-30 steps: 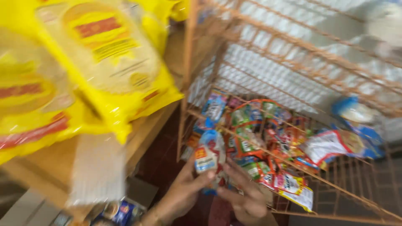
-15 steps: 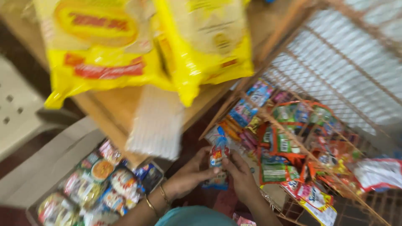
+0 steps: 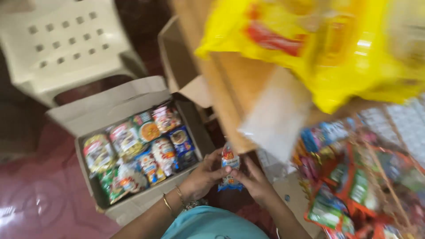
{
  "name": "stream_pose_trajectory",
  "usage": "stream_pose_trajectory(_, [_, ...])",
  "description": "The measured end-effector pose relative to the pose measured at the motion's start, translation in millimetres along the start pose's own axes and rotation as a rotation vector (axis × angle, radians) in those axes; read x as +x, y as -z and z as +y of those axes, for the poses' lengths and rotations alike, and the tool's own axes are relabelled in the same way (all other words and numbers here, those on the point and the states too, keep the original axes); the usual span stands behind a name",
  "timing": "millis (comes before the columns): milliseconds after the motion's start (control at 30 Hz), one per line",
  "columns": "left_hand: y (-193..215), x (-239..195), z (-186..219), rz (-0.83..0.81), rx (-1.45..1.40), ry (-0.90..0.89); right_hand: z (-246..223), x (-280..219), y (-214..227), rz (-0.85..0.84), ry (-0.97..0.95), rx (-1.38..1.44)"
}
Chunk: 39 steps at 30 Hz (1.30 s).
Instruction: Sort various packaged food items from a wire bin and a table into cardboard boxes.
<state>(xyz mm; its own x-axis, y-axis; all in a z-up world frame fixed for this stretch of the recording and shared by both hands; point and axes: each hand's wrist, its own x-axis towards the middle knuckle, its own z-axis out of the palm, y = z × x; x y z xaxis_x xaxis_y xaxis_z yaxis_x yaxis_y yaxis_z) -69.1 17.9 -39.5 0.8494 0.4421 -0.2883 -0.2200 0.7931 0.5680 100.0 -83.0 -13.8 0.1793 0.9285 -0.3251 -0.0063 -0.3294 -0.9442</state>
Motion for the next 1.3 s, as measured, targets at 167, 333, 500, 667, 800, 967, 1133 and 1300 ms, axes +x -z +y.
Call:
stream_pose_trajectory(167, [52, -33, -11, 0.204, 0.172, -0.093, 27, 29, -36, -0.100, -0.097, -0.227])
stream_pose_trajectory(333, [114, -69, -42, 0.353, 0.050, -0.183, 57, 63, -89, -0.261, -0.212, 0.005])
stream_pose_trajectory(500, [189, -100, -74, 0.479, -0.074, -0.321, 110, 99, -137, -0.428, -0.325, -0.034])
stream_pose_trajectory(667, [315, -102, -161, 0.835, 0.042, -0.328, 171, 133, -173, -0.712, -0.387, -0.435])
stream_pose_trajectory(800, [404, -108, -183, 1.058, 0.137, -0.591, 189, 142, -178, -0.698, -0.228, -0.475])
stream_pose_trajectory(967, [439, -113, -166, 1.438, 0.741, -0.206, 213, 138, -142, -0.658, -0.281, -0.504])
stream_pose_trajectory(1133, [471, -83, -168, 1.549, 0.901, -0.219, 221, 123, -124, -0.539, -0.477, -0.580])
stream_pose_trajectory(1300, [473, -78, -159, 1.511, 0.427, -0.091, 232, 136, -161, -0.588, -0.369, -0.593])
